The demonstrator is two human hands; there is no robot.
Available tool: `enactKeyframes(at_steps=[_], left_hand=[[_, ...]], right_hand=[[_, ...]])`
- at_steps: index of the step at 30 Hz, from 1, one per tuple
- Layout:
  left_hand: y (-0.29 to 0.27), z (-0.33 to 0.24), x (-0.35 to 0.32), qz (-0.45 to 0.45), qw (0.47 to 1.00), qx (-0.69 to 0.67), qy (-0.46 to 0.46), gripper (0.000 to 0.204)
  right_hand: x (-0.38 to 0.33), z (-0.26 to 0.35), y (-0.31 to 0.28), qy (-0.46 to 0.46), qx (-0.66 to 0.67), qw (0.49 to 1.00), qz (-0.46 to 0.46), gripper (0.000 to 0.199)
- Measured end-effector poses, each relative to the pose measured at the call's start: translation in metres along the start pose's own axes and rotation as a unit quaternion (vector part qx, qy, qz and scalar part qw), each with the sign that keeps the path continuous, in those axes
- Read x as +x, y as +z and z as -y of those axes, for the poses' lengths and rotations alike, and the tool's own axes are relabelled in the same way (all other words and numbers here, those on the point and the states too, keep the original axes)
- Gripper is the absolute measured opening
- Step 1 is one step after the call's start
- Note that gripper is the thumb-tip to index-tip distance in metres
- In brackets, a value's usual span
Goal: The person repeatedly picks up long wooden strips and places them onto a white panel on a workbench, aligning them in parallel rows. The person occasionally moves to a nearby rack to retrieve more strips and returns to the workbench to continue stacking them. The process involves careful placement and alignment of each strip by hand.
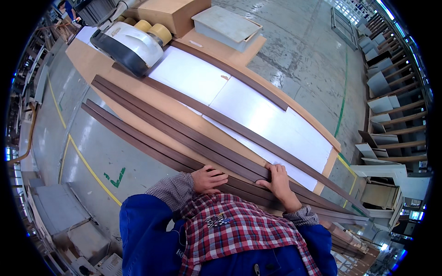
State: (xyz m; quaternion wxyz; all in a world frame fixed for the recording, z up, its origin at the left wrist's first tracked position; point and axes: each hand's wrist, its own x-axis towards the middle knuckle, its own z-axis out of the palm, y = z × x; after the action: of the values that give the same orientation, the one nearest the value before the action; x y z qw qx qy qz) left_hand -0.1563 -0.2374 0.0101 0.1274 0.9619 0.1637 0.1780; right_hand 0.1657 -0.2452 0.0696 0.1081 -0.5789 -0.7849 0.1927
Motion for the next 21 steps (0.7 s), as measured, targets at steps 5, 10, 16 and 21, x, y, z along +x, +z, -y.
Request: enactKeyframes(at_steps=[5, 10, 16, 21], left_hand=[[-0.003, 0.001, -0.001, 0.005, 0.996, 0.071, 0.059, 0.043], [-0.003, -0.014, -0.002, -0.032, 0.993, 0.106, 0.035, 0.038], [-0.003, -0.016, 0.002, -0.049, 0.996, 0.075, 0.028, 0.034], [0.000, -0.022, 0.005, -0.063, 0.990, 0.104, 0.073, 0.034]], right_hand=[[0.002, -0.003, 0.004, 0.013, 0.008, 1.000, -0.005, 0.047], [-0.001, -0.004, 0.007, 0.015, 0.033, 0.999, -0.010, 0.042], [0.000, -0.007, -0.002, -0.025, 0.034, 0.999, 0.012, 0.041], [-0.009, -0.003, -0.014, -0.022, 0.042, 0.998, 0.045, 0.041]])
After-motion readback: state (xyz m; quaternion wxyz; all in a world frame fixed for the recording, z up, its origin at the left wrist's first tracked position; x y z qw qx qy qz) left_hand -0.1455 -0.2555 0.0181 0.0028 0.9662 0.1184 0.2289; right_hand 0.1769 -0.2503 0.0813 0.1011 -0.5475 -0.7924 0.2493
